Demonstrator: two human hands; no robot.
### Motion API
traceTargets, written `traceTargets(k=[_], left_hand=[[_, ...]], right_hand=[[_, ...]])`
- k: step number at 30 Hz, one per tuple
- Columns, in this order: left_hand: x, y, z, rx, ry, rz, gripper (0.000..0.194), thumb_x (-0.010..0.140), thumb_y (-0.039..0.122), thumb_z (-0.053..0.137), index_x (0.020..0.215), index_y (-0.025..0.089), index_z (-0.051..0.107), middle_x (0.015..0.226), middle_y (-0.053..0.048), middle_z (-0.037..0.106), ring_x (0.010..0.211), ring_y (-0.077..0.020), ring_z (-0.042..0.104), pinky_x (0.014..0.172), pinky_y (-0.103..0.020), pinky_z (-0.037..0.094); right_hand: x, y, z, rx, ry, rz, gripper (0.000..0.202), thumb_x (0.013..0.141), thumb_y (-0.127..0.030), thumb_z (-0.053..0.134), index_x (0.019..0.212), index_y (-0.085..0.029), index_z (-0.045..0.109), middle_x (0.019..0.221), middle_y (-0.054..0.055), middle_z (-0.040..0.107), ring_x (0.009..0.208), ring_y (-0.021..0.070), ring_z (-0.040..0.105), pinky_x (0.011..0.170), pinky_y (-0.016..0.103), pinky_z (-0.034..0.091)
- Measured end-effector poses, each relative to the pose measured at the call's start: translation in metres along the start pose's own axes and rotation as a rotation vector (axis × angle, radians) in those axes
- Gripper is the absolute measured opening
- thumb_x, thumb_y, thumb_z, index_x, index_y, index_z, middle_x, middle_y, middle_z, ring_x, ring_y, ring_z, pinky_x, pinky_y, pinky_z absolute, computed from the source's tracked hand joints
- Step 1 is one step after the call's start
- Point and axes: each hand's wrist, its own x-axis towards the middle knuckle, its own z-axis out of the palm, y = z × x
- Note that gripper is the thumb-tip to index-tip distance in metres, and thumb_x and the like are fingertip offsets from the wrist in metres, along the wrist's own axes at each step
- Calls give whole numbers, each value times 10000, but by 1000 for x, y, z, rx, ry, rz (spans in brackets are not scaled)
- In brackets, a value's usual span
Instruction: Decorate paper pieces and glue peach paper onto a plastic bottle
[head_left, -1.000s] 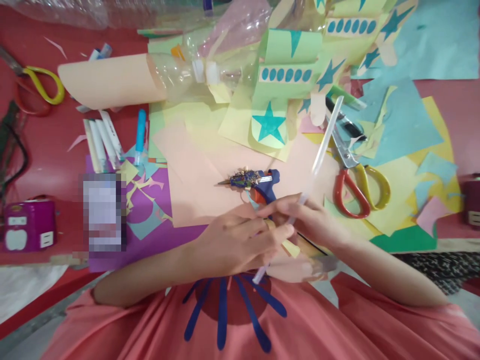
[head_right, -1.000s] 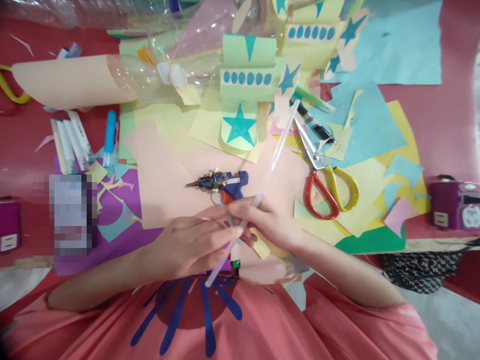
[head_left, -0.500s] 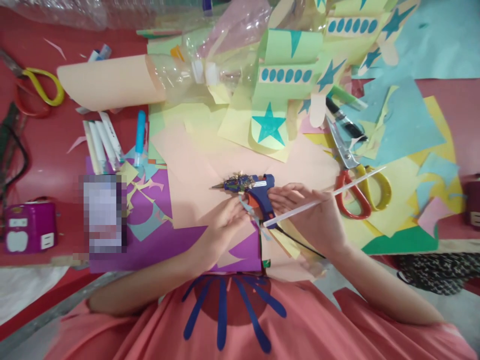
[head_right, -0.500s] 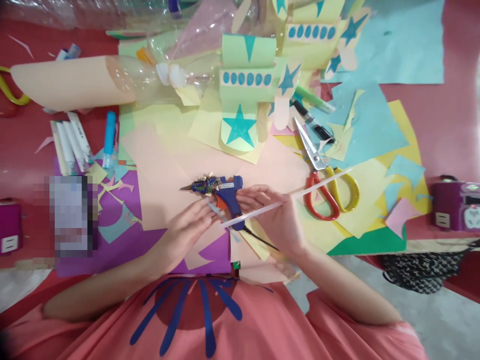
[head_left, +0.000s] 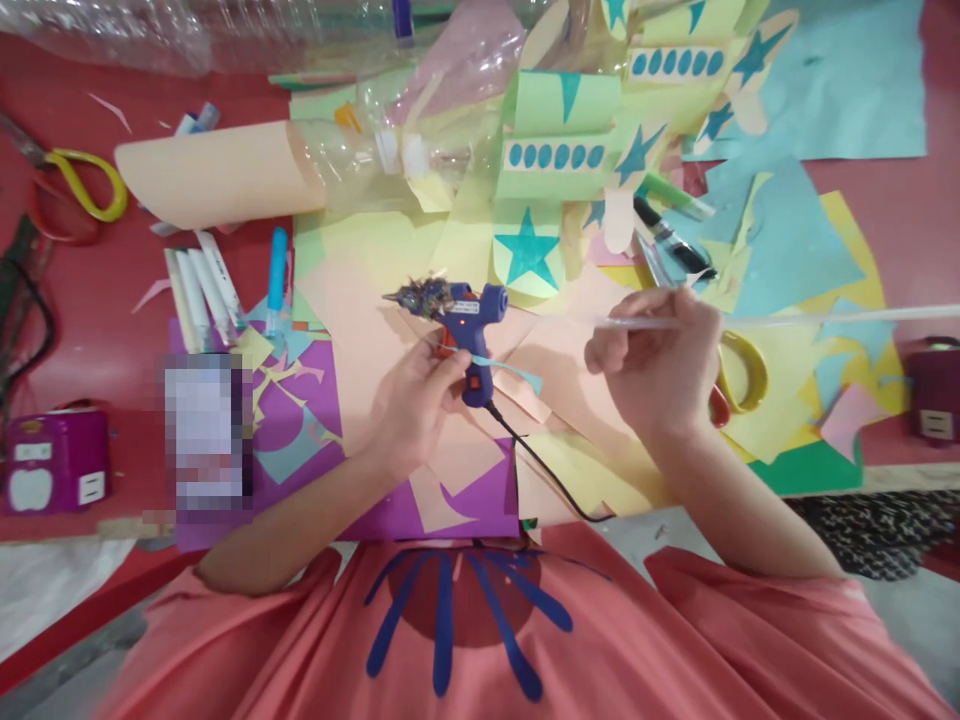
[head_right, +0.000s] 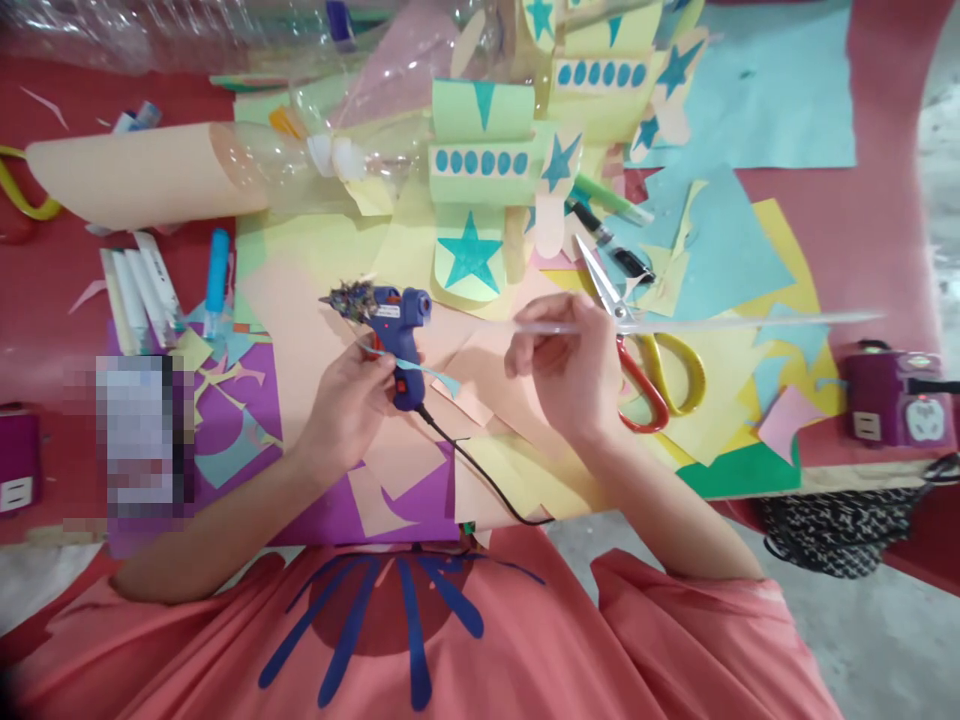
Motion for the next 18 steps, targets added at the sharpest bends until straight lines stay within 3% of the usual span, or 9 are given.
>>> traceTargets(k=[5,10,18], left_hand=[[15,0,-14,106,81,181,399,603,298,805,905,223,557,811,36,694,715,-131,666,640,-239,528],[18,-6,-22,152,67,205,427,638,344,794,973,234,554,897,21,712,834,-172,699,755,-298,553],[15,-10,-26,222,7,219,413,706,404,791,994,241,545,919,-8,698,880,-181,689,820,-324,548]], right_hand=[[25,13,-7,-21,-65,-18,162,807,-391,660,759,-237,649,560,-54,590,491,84,576,530,235,540],[27,30,-13,-20,-122,104,181,736,-382,719,733,-224,633,592,-58,637,534,71,618,580,211,558],[27,30,-12,-7,-62,211,216,697,-416,728,695,-231,616,570,-58,621,527,78,620,572,214,566]])
